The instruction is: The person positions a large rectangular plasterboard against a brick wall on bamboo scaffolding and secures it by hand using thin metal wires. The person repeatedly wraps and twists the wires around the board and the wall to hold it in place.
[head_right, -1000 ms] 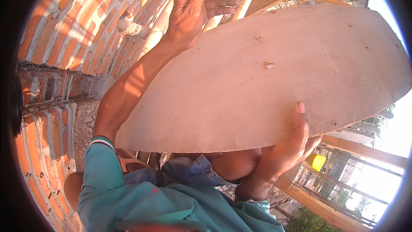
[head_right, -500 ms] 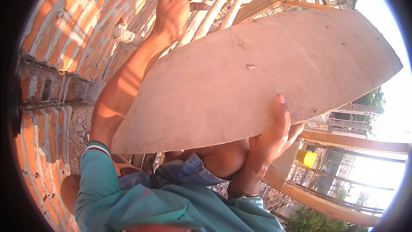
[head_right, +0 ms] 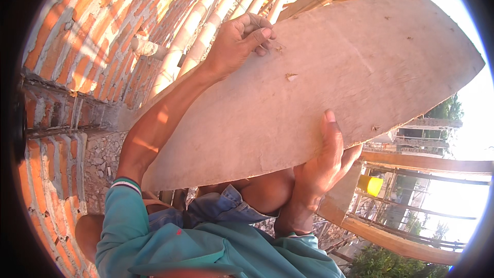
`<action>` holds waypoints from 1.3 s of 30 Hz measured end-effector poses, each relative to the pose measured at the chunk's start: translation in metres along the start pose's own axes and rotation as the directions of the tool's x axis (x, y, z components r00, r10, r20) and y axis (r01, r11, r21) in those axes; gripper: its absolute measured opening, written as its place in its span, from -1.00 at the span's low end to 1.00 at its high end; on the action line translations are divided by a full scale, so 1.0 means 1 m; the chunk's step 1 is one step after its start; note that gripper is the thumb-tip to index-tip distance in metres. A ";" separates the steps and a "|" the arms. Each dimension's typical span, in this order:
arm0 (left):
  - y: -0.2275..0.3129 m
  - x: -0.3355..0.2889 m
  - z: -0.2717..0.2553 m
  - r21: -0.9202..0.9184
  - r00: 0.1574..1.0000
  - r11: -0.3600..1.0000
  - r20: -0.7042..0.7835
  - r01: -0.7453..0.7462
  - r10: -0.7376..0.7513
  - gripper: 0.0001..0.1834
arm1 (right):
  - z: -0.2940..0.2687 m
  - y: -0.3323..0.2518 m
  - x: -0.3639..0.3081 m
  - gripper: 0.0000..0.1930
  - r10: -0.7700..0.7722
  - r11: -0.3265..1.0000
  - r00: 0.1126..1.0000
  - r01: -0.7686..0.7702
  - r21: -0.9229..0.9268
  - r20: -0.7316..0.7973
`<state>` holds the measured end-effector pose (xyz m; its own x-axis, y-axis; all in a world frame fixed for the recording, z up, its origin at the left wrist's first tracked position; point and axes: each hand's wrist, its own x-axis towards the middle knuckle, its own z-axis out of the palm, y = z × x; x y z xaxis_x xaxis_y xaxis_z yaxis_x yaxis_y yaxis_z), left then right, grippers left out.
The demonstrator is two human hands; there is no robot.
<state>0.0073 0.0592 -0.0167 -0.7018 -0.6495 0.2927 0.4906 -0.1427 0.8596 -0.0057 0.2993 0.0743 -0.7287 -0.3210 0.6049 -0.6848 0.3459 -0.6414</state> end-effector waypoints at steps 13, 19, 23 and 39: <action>0.018 0.005 0.002 0.384 0.989 0.913 0.011 -0.138 0.145 -0.57 | -0.011 0.004 -0.001 -0.43 -0.358 0.808 0.916 0.400 -0.433 0.180; 0.014 0.005 0.006 0.438 0.979 0.876 0.075 -0.204 0.191 -0.58 | -0.010 -0.003 0.000 -0.46 -0.363 0.781 0.907 0.421 -0.460 0.214; 0.012 0.005 0.006 0.430 0.979 0.881 0.049 -0.197 0.196 -0.59 | -0.003 -0.005 0.001 -0.51 -0.185 0.956 0.982 0.187 -0.224 0.032; 0.028 0.004 0.004 0.471 0.998 0.880 0.033 -0.063 0.054 -0.61 | -0.005 0.003 0.001 -0.49 -0.409 0.787 0.898 0.437 -0.435 0.163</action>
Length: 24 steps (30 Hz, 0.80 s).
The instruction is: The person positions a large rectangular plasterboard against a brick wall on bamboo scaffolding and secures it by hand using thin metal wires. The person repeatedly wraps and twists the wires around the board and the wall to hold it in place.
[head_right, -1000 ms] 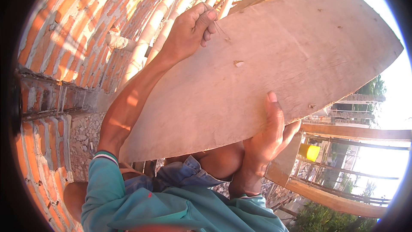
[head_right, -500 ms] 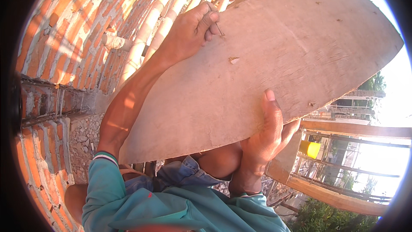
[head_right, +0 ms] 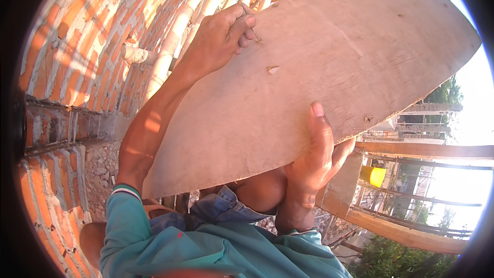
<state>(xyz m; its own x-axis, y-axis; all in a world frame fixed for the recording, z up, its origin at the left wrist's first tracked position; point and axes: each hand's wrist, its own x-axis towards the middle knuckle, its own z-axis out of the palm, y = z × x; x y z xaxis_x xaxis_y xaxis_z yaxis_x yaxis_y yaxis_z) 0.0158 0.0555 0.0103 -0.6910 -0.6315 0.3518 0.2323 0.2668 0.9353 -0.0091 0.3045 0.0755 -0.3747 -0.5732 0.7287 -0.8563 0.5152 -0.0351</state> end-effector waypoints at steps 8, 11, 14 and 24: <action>0.003 0.000 -0.005 -0.006 0.999 0.999 -0.027 0.037 -0.037 -0.66 | -0.006 -0.005 0.000 -0.50 -0.059 0.997 0.998 0.059 -0.049 0.014; 0.005 -0.007 -0.006 0.154 0.991 0.981 -0.044 -0.116 0.125 -0.68 | -0.010 -0.008 0.000 -0.52 -0.060 0.996 0.996 0.063 -0.055 0.067; 0.008 -0.012 -0.005 0.192 0.983 0.966 -0.029 -0.174 0.183 -0.70 | -0.010 -0.008 0.001 -0.53 -0.033 0.998 0.996 0.036 -0.041 0.083; 0.008 -0.007 -0.012 0.438 0.991 0.895 -0.063 -0.081 0.121 -0.72 | -0.004 -0.010 -0.002 -0.54 -0.019 0.999 1.000 0.019 0.043 -0.007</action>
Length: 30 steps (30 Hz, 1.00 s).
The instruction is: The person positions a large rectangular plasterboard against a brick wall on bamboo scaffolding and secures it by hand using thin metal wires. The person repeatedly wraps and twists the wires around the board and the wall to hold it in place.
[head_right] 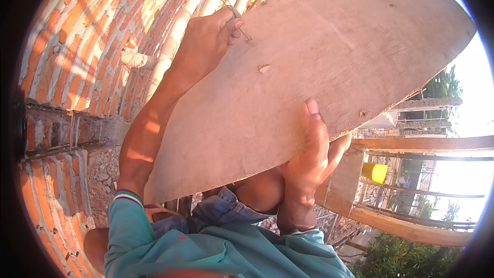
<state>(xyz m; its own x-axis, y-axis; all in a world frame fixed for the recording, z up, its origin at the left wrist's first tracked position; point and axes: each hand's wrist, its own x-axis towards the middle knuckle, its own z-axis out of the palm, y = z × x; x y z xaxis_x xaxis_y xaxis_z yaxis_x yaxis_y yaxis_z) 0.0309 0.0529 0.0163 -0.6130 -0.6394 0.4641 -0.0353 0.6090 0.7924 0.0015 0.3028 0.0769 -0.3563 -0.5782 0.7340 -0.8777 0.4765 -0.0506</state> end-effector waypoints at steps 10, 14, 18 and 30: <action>-0.008 -0.006 -0.001 -0.207 0.997 0.976 -0.022 -0.072 0.069 -0.81 | 0.000 -0.003 0.000 -0.60 0.019 1.000 1.000 -0.019 -0.015 0.000; 0.002 -0.012 0.002 -0.060 0.989 0.992 -0.109 -0.110 0.103 -0.80 | -0.004 -0.003 0.001 -0.58 -0.035 0.995 0.997 0.041 -0.089 0.071; 0.008 -0.011 -0.008 0.038 0.996 0.996 -0.041 -0.083 0.085 -0.78 | 0.001 -0.004 0.000 -0.55 -0.005 0.996 0.999 0.008 0.094 -0.036; -0.002 -0.008 -0.021 -0.378 0.999 0.926 0.032 -0.001 0.015 -0.72 | 0.000 -0.004 -0.002 -0.68 0.651 0.443 0.748 -0.515 0.734 0.132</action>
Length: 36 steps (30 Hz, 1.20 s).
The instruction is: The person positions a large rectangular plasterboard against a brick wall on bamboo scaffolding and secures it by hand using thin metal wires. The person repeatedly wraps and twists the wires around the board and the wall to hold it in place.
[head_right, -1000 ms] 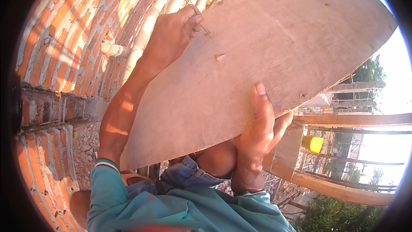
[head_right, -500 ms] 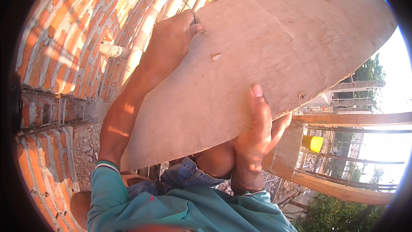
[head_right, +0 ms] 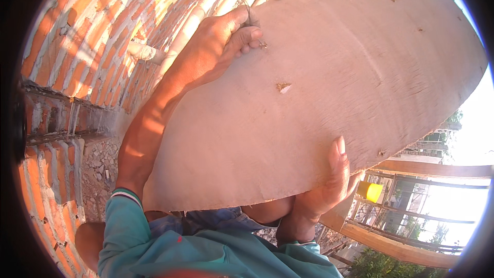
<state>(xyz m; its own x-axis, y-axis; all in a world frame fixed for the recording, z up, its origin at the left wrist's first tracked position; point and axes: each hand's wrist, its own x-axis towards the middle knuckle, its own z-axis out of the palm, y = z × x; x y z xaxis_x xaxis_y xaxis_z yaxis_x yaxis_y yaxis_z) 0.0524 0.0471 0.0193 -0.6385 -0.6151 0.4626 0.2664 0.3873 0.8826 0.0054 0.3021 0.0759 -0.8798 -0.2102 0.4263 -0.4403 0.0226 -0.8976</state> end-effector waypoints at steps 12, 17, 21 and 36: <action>-0.015 -0.002 0.005 0.016 0.988 0.991 -0.077 -0.133 0.134 -0.80 | 0.015 -0.015 0.004 -0.49 0.206 0.923 0.974 -0.225 0.313 0.095; -0.015 -0.002 0.009 0.237 0.952 0.930 -0.051 -0.281 0.301 -0.74 | 0.025 -0.014 0.004 -0.45 0.186 0.953 0.982 -0.170 0.251 -0.039; -0.012 -0.003 0.010 0.283 0.948 0.914 -0.043 -0.291 0.316 -0.74 | 0.028 -0.015 0.003 -0.44 0.174 0.969 0.981 -0.155 0.190 -0.086; -0.011 -0.006 -0.002 0.455 0.881 0.784 0.003 -0.422 0.473 -0.70 | 0.017 -0.009 0.003 -0.45 0.136 0.957 0.991 -0.133 0.259 0.005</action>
<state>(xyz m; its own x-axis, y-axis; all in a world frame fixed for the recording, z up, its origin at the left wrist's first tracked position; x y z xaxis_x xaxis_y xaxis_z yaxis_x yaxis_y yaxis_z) 0.0542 0.0451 0.0067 -0.4384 -0.3570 0.8248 0.1498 0.8758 0.4588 0.0099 0.2843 0.0835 -0.9307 -0.2097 0.2996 -0.2582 -0.2032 -0.9445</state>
